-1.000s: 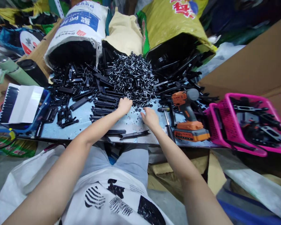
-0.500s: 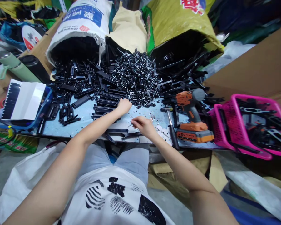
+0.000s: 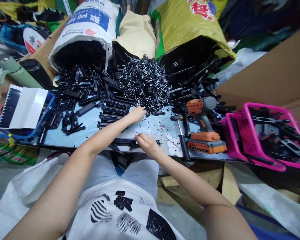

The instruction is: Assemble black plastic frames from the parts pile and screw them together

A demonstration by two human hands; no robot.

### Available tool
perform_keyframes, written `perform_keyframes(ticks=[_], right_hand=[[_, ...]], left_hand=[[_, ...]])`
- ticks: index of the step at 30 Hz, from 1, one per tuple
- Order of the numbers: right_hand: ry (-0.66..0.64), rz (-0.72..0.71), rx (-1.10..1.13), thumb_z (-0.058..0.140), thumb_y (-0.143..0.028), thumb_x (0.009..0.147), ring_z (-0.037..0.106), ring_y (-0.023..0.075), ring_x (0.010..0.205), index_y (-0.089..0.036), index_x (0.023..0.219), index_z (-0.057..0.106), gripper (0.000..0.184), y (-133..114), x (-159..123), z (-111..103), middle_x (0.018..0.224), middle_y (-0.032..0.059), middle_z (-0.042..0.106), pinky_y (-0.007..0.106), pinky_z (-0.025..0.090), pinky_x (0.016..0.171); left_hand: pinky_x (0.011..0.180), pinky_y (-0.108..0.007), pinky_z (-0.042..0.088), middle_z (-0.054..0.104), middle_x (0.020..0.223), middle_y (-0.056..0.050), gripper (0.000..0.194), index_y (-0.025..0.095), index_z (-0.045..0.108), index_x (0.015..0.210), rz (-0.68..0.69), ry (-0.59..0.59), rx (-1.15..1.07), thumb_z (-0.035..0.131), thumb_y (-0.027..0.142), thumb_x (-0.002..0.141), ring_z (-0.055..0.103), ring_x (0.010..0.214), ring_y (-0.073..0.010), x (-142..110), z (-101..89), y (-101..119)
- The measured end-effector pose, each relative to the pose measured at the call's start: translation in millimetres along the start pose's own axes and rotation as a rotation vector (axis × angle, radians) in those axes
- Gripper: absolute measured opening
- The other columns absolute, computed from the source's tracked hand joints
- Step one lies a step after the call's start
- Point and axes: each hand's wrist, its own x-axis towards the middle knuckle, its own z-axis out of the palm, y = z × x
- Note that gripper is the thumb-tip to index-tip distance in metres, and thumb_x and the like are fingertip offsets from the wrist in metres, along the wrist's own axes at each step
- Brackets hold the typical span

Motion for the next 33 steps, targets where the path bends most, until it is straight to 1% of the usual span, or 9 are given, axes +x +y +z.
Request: perform_keyframes(ticks=[7,10,13,16,19,23,26,29,33], right_hand=[[0.111,-0.006,0.176,0.042,-0.017,0.093,0.061,0.0143,0.079,-0.016,0.104,0.061,0.022,-2,-12,12,0.096,0.0102,0.066,0.026,0.05,0.068],[0.134,0.003,0.363,0.046,-0.02,0.092,0.061,0.0155,0.088,-0.018,0.112,0.06,0.024,3,-12,17,0.101,0.0094,0.066,0.03,0.051,0.076],[0.094,0.019,0.518,0.051,-0.029,0.09,0.059,0.0169,0.099,-0.022,0.12,0.056,0.031,14,-18,23,0.111,0.009,0.063,0.034,0.05,0.083],[-0.002,0.045,0.54,0.054,-0.035,0.088,0.06,0.0173,0.098,-0.023,0.127,0.053,0.041,23,-30,30,0.109,0.0091,0.064,0.032,0.05,0.082],[-0.034,0.056,0.491,0.054,-0.035,0.088,0.061,0.0161,0.084,-0.022,0.128,0.053,0.042,26,-40,39,0.09,0.0065,0.067,0.03,0.049,0.076],[-0.004,0.046,0.471,0.054,-0.033,0.088,0.058,0.0158,0.081,-0.023,0.131,0.05,0.044,25,-43,46,0.087,0.0055,0.066,0.029,0.047,0.073],[0.039,0.025,0.449,0.054,-0.03,0.089,0.057,0.0162,0.077,-0.023,0.133,0.048,0.045,23,-42,46,0.086,0.0054,0.066,0.029,0.046,0.07],[0.072,-0.008,0.432,0.054,-0.027,0.088,0.055,0.0165,0.075,-0.021,0.135,0.045,0.048,19,-41,44,0.085,0.0054,0.066,0.029,0.045,0.068],[0.065,0.008,0.41,0.053,-0.027,0.089,0.055,0.0169,0.074,-0.021,0.136,0.043,0.048,13,-42,44,0.084,0.0055,0.066,0.03,0.045,0.067]], left_hand=[[0.08,-0.034,0.044,0.059,0.106,-0.02,0.028,0.003,0.062,0.1,-0.03,0.006,-0.046,0.038,0.0,0.085,0.058,0.097,-0.024,40,27.4,33],[0.08,-0.034,0.044,0.061,0.103,-0.02,0.027,0.003,0.063,0.097,-0.029,0.025,-0.077,0.04,0.0,0.084,0.059,0.097,-0.0243,42,23.8,35],[0.081,-0.033,0.044,0.062,0.104,-0.018,0.026,0.004,0.062,0.1,-0.062,0.07,-0.102,0.041,0.004,0.085,0.059,0.097,-0.0237,32,7.0,33],[0.082,-0.031,0.045,0.065,0.1,-0.013,0.019,0.008,0.063,0.098,-0.128,0.237,-0.317,0.05,0.013,0.085,0.06,0.093,-0.0209,0,-18.4,25],[0.073,-0.028,0.047,0.066,0.081,-0.006,0.013,0.011,0.064,0.089,-0.276,0.415,-0.848,0.06,0.017,0.078,0.061,0.075,-0.0154,-64,-39.2,11],[0.057,-0.021,0.045,0.062,0.065,-0.002,0.016,0.01,0.062,0.081,-0.662,0.328,-1.597,0.069,0.02,0.071,0.056,0.056,-0.0091,-169,-41.9,-5],[0.055,-0.019,0.046,0.063,0.066,-0.004,0.016,0.009,0.061,0.077,-0.94,0.306,-1.874,0.072,0.015,0.067,0.056,0.054,-0.0074,-222,-27.9,-5],[0.053,-0.017,0.046,0.064,0.065,-0.005,0.013,0.008,0.06,0.075,-1.07,0.355,-1.92,0.07,0.01,0.068,0.056,0.052,-0.007,-239,-13.0,2],[0.052,-0.017,0.045,0.064,0.064,-0.004,0.016,0.008,0.061,0.076,-1.041,0.365,-1.879,0.073,0.012,0.066,0.056,0.051,-0.0063,-231,-5.7,5]])
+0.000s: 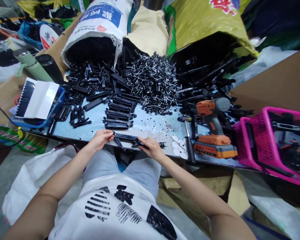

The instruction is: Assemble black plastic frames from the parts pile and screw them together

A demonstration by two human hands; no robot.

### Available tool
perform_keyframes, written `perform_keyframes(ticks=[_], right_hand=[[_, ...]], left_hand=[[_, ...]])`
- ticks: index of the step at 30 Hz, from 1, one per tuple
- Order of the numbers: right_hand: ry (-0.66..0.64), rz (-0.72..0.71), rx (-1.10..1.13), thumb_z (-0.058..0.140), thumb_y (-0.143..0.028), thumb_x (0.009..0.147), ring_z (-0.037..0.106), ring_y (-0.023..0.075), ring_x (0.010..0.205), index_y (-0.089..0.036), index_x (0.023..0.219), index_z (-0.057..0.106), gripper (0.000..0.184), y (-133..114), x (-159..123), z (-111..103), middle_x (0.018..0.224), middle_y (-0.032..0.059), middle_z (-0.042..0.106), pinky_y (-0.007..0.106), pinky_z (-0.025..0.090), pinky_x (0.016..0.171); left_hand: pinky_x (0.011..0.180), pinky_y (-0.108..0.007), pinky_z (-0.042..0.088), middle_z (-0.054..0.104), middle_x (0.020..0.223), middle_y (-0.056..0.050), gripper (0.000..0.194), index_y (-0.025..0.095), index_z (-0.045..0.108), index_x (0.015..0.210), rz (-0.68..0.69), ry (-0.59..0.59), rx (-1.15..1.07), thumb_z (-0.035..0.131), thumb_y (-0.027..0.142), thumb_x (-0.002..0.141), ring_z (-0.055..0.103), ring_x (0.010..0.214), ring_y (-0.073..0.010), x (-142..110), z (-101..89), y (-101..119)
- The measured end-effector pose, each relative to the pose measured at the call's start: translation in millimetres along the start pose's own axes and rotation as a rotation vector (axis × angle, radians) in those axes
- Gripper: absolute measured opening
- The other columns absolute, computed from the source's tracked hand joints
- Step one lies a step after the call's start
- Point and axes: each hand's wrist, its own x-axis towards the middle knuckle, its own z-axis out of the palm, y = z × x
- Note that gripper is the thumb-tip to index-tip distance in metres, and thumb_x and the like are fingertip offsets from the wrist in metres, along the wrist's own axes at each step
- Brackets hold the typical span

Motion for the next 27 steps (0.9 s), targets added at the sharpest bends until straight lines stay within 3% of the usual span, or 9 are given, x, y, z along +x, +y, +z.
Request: perform_keyframes(ticks=[5,10,12,14,16,18,20,22,27], right_hand=[[-0.039,0.027,-0.009,0.05,-0.03,0.091,0.057,0.0172,0.075,-0.022,0.138,0.04,0.049,-7,-1,-3,0.083,0.0056,0.065,0.031,0.047,0.07],[0.044,0.011,-0.075,0.054,-0.034,0.088,0.056,0.0228,0.101,-0.022,0.141,0.035,0.057,-24,17,-18,0.118,0.0128,0.058,0.037,0.047,0.082],[0.086,-0.003,-0.092,0.052,-0.033,0.089,0.054,0.023,0.106,-0.021,0.14,0.034,0.056,-28,22,-25,0.121,0.0132,0.057,0.037,0.045,0.086],[0.076,0.004,-0.151,0.052,-0.038,0.089,0.054,0.0239,0.108,-0.019,0.138,0.038,0.055,-26,20,-30,0.121,0.0144,0.056,0.037,0.044,0.087],[0.02,0.054,-0.27,0.053,-0.05,0.085,0.055,0.0259,0.102,-0.015,0.131,0.045,0.058,-19,12,-32,0.116,0.0163,0.058,0.037,0.044,0.083],[-0.063,0.114,-0.403,0.051,-0.06,0.082,0.058,0.0249,0.087,-0.013,0.113,0.058,0.057,-12,2,-31,0.096,0.0149,0.063,0.035,0.043,0.072],[-0.125,0.147,-0.496,0.047,-0.063,0.082,0.056,0.0207,0.071,-0.014,0.085,0.063,0.052,-6,-4,-31,0.074,0.0101,0.062,0.031,0.038,0.063],[-0.161,0.13,-0.527,0.044,-0.062,0.085,0.053,0.0173,0.063,-0.015,0.067,0.059,0.052,-3,-4,-33,0.063,0.0071,0.058,0.028,0.033,0.058],[-0.301,0.015,-0.318,0.033,-0.064,0.087,0.052,0.0136,0.057,-0.016,0.064,0.054,0.058,-4,9,-49,0.06,0.0051,0.057,0.026,0.029,0.056]], left_hand=[[0.05,-0.017,0.042,0.061,0.059,-0.001,0.03,0.009,0.061,0.077,0.121,0.004,0.231,0.079,0.025,0.06,0.055,0.049,-0.0074,9,2.6,0],[0.047,-0.019,0.037,0.056,0.057,0.003,0.048,0.013,0.054,0.093,0.149,0.062,0.412,0.077,0.039,0.061,0.052,0.045,-0.0094,13,-7.3,-16],[0.056,-0.024,0.043,0.061,0.07,-0.001,0.046,0.014,0.053,0.102,0.357,0.116,0.593,0.071,0.041,0.069,0.057,0.057,-0.0126,9,-11.5,-21],[0.075,-0.031,0.045,0.064,0.093,-0.009,0.04,0.017,0.054,0.11,0.681,0.135,0.89,0.062,0.04,0.079,0.061,0.084,-0.0194,5,-11.3,-24],[0.093,-0.038,0.038,0.059,0.117,-0.014,0.038,0.019,0.055,0.117,0.931,-0.025,1.224,0.055,0.04,0.084,0.052,0.112,-0.0257,4,-4.0,-23],[0.098,-0.04,0.032,0.053,0.128,-0.015,0.044,0.019,0.052,0.124,1.057,-0.295,1.488,0.053,0.041,0.086,0.044,0.122,-0.028,9,9.6,-22],[0.093,-0.038,0.034,0.055,0.124,-0.018,0.051,0.014,0.047,0.13,1.095,-0.459,1.66,0.05,0.043,0.088,0.049,0.116,-0.0279,18,25.7,-20],[0.083,-0.035,0.038,0.061,0.111,-0.02,0.052,0.008,0.049,0.127,1.086,-0.461,1.76,0.046,0.045,0.09,0.056,0.102,-0.0267,27,38.7,-17],[0.066,-0.026,0.038,0.068,0.084,-0.011,0.046,0.014,0.068,0.083,0.928,-0.452,1.725,0.034,0.042,0.095,0.063,0.08,-0.0188,30,47.2,-9]])
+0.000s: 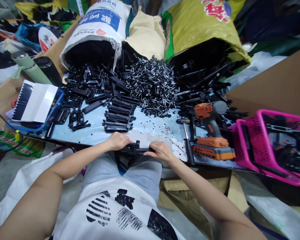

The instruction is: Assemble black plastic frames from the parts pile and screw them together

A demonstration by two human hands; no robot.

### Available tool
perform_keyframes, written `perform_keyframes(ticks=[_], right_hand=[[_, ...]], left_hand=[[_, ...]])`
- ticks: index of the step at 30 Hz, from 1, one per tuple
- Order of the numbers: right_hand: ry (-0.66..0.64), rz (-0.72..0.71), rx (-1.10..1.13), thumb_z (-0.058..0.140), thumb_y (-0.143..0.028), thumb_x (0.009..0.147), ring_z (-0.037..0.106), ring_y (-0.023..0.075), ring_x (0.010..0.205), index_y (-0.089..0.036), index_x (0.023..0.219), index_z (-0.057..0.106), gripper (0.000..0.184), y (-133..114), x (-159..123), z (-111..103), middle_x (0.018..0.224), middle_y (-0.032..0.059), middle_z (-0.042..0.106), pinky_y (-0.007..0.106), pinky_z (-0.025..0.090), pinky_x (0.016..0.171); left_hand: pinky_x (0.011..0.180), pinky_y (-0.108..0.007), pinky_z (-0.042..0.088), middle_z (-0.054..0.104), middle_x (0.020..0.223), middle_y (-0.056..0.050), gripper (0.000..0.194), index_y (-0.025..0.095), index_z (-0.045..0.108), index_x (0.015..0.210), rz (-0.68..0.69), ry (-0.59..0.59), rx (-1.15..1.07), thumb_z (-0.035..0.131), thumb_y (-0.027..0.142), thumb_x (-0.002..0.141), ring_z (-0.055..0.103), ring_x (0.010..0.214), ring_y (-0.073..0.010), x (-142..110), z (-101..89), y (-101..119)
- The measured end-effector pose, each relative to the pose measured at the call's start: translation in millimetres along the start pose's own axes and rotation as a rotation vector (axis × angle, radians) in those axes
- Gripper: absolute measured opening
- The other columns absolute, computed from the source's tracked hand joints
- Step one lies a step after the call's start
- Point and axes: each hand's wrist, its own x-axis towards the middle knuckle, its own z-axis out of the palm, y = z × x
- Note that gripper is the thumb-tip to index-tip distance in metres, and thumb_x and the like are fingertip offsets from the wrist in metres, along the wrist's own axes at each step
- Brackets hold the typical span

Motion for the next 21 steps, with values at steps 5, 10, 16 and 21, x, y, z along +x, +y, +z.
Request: perform_keyframes(ticks=[5,10,16,21], right_hand=[[-0.185,0.145,-0.025,0.029,-0.066,0.087,0.053,0.0158,0.057,-0.016,0.072,0.057,0.06,-23,18,-20,0.061,0.0067,0.059,0.027,0.026,0.055],[-0.062,0.058,-0.155,0.045,-0.064,0.082,0.054,0.025,0.081,-0.011,0.106,0.056,0.059,-49,49,-32,0.088,0.015,0.062,0.033,0.032,0.068],[-0.127,-0.227,-0.067,0.048,-0.051,0.086,0.047,0.0224,0.082,-0.011,0.1,0.056,0.043,-39,65,-38,0.089,0.0121,0.058,0.034,0.031,0.074],[-0.121,-0.323,0.041,0.044,-0.055,0.087,0.048,0.0212,0.083,-0.012,0.098,0.056,0.046,-27,70,-31,0.087,0.0105,0.057,0.033,0.032,0.076]], left_hand=[[0.062,-0.028,0.041,0.07,0.082,-0.015,0.056,0.011,0.071,0.084,-0.263,0.006,0.074,0.029,0.044,0.096,0.066,0.077,-0.0228,-6,-7.7,11],[0.065,-0.029,0.044,0.07,0.08,-0.017,0.061,0.009,0.073,0.083,-0.375,0.008,0.111,0.026,0.046,0.096,0.067,0.075,-0.0239,-9,-15.2,20],[0.066,-0.03,0.044,0.07,0.08,-0.017,0.062,0.009,0.072,0.081,-0.31,0.002,0.079,0.022,0.042,0.097,0.067,0.074,-0.0234,-21,-12.7,23],[0.067,-0.03,0.045,0.071,0.081,-0.017,0.059,0.009,0.072,0.082,-0.309,-0.002,0.055,0.025,0.041,0.097,0.067,0.075,-0.0234,-25,-6.1,22]])
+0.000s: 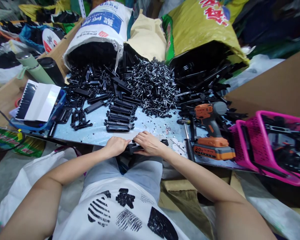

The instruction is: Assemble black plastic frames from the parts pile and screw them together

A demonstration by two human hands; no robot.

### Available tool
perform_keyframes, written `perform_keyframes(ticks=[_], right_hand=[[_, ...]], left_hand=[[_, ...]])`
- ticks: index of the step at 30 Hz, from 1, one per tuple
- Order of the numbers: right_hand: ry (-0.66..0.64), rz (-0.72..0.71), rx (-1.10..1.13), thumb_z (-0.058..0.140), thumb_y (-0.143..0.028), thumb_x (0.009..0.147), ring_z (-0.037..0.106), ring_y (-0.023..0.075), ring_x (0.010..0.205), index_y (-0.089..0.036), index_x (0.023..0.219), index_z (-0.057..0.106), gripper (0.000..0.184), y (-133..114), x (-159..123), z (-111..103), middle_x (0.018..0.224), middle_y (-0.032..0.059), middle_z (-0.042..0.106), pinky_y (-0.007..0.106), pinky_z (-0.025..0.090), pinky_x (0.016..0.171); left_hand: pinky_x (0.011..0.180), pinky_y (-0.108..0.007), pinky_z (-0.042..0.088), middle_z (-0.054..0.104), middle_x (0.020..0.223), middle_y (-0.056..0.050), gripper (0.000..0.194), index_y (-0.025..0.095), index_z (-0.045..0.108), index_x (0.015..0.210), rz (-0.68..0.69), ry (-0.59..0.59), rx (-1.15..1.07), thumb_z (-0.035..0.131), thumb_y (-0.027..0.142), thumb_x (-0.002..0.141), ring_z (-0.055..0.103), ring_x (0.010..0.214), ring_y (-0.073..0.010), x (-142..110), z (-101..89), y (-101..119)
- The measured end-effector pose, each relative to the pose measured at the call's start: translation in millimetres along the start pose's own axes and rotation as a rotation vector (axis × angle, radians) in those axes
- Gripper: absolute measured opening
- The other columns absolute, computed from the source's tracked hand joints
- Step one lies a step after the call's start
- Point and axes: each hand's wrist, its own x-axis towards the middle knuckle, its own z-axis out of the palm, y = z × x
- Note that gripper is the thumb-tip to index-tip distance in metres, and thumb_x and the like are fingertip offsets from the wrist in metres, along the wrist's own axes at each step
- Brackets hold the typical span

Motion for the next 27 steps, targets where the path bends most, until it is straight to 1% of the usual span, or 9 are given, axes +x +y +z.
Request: perform_keyframes(ticks=[6,8,11,13,15,17,22,24,27], right_hand=[[0.102,-0.019,0.12,0.044,-0.059,0.085,0.053,0.0192,0.082,-0.014,0.108,0.052,0.052,4,-5,7,0.091,0.0101,0.059,0.03,0.037,0.071],[0.09,0.043,0.106,0.045,-0.055,0.086,0.055,0.0179,0.079,-0.014,0.113,0.049,0.048,-2,-8,12,0.093,0.0096,0.059,0.027,0.038,0.064],[0.029,0.216,0.015,0.052,-0.042,0.087,0.056,0.0176,0.075,-0.013,0.117,0.045,0.042,-14,-8,18,0.095,0.0098,0.058,0.027,0.037,0.058],[-0.001,0.284,-0.052,0.056,-0.037,0.085,0.057,0.0197,0.08,-0.013,0.119,0.043,0.043,-20,-4,16,0.099,0.0112,0.058,0.028,0.038,0.059],[0.005,0.3,-0.13,0.058,-0.038,0.083,0.055,0.0231,0.089,-0.014,0.121,0.043,0.047,-22,1,11,0.108,0.0138,0.057,0.03,0.039,0.063],[0.007,0.287,-0.198,0.058,-0.04,0.082,0.053,0.0258,0.093,-0.013,0.117,0.046,0.046,-21,5,4,0.112,0.0162,0.055,0.033,0.039,0.068],[-0.048,0.119,-0.179,0.055,-0.042,0.082,0.053,0.0238,0.084,-0.009,0.099,0.055,0.037,-12,10,-3,0.097,0.0144,0.058,0.036,0.036,0.076],[-0.018,0.063,-0.152,0.054,-0.043,0.083,0.053,0.0229,0.084,-0.009,0.099,0.056,0.037,-7,11,-1,0.097,0.0139,0.058,0.035,0.035,0.078],[0.057,0.036,-0.11,0.05,-0.049,0.086,0.055,0.0215,0.085,-0.01,0.103,0.056,0.044,-1,8,-1,0.1,0.0139,0.059,0.033,0.035,0.078]], left_hand=[[0.07,-0.028,0.045,0.071,0.084,-0.014,0.056,0.012,0.072,0.083,0.02,0.017,-0.072,0.025,0.039,0.097,0.067,0.079,-0.0211,-2,-9.3,-5],[0.069,-0.027,0.045,0.071,0.082,-0.014,0.057,0.012,0.072,0.082,-0.029,0.049,-0.062,0.026,0.041,0.097,0.067,0.078,-0.0209,-1,-9.9,-5],[0.067,-0.028,0.046,0.071,0.079,-0.015,0.057,0.011,0.072,0.081,-0.124,0.069,-0.007,0.028,0.043,0.096,0.067,0.075,-0.022,5,-9.0,-5],[0.066,-0.029,0.047,0.07,0.08,-0.017,0.056,0.01,0.072,0.084,-0.131,0.067,0.024,0.028,0.042,0.096,0.067,0.073,-0.0228,9,-9.6,-4],[0.065,-0.031,0.047,0.07,0.081,-0.018,0.058,0.008,0.072,0.086,-0.116,0.07,0.052,0.026,0.042,0.096,0.067,0.073,-0.0244,13,-12.1,-3],[0.064,-0.032,0.047,0.07,0.081,-0.019,0.06,0.008,0.072,0.086,-0.099,0.07,0.073,0.024,0.042,0.096,0.067,0.073,-0.0263,14,-15.0,-2],[0.064,-0.032,0.046,0.07,0.079,-0.018,0.06,0.009,0.073,0.082,-0.081,0.038,0.07,0.024,0.04,0.096,0.068,0.072,-0.0267,13,-17.7,-1],[0.064,-0.031,0.046,0.07,0.08,-0.018,0.06,0.009,0.073,0.083,-0.085,0.043,0.063,0.024,0.04,0.096,0.067,0.073,-0.026,13,-17.5,-1],[0.063,-0.03,0.045,0.07,0.08,-0.018,0.059,0.009,0.073,0.084,-0.097,0.057,0.051,0.025,0.041,0.096,0.067,0.073,-0.0253,14,-18.4,-4]])
